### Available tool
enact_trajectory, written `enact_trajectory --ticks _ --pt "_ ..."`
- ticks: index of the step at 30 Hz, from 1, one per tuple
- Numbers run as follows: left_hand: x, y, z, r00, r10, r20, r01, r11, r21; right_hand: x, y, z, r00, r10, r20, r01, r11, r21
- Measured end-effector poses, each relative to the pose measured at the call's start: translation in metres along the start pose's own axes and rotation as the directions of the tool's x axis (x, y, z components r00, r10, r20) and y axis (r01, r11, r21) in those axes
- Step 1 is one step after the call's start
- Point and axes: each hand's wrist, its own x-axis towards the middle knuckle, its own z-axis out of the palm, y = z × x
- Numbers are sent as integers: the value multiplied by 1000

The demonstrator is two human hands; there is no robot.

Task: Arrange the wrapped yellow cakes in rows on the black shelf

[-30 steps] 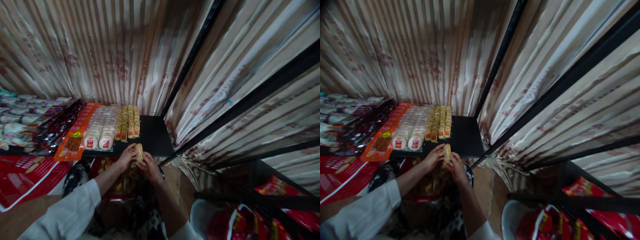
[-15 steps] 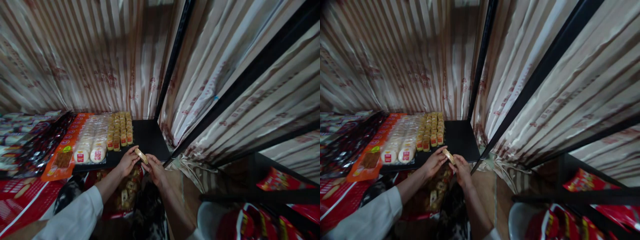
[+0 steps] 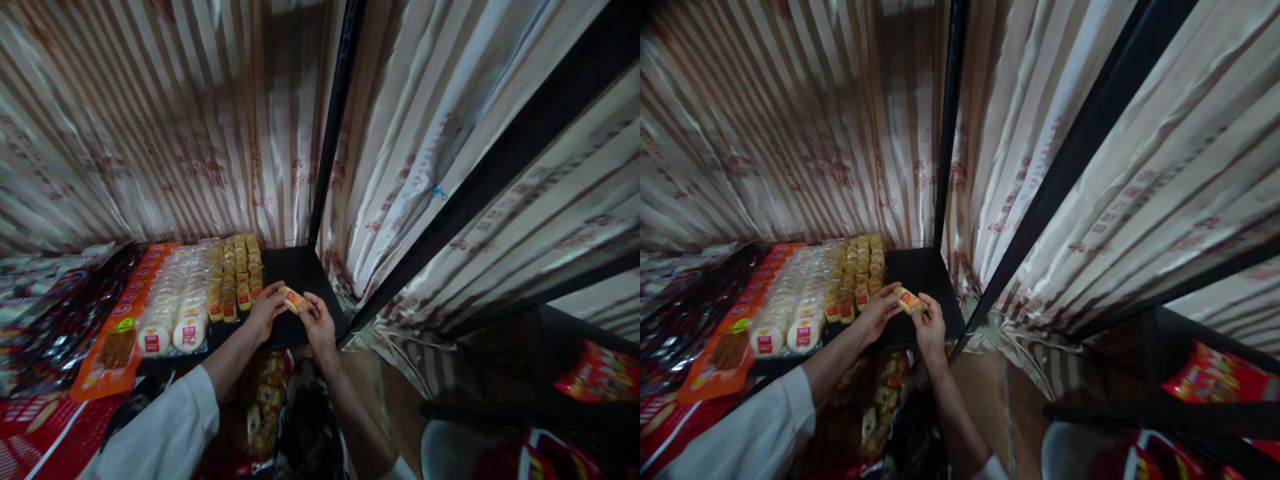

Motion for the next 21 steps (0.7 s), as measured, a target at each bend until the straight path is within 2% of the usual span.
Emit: enact_trajectory --ticks 2,4,7,10,13,17,21 --pt "7 1 2 999 22 -43 -22 1000 1 10 0 5 998 27 -55 -23 997 74" --pt "11 -1 4 998 27 -63 -30 999 -32 19 3 9 988 114 -100 -94 978 185" --pt "17 -10 9 993 20 -117 -34 992 -122 32 11 18 949 315 -23 -289 893 346" --pt "27 -19 15 976 40 -215 -77 984 -163 45 19 28 922 388 1 -362 859 363" --pt "39 -23 20 960 56 -275 -93 988 -125 66 20 40 937 344 -60 -304 889 342" --pt "46 -16 27 960 -54 -276 21 993 -119 100 16 52 968 219 -121 -188 955 228" --pt "49 -8 35 953 -88 -289 37 984 -177 129 17 63 991 97 -91 -91 993 69"
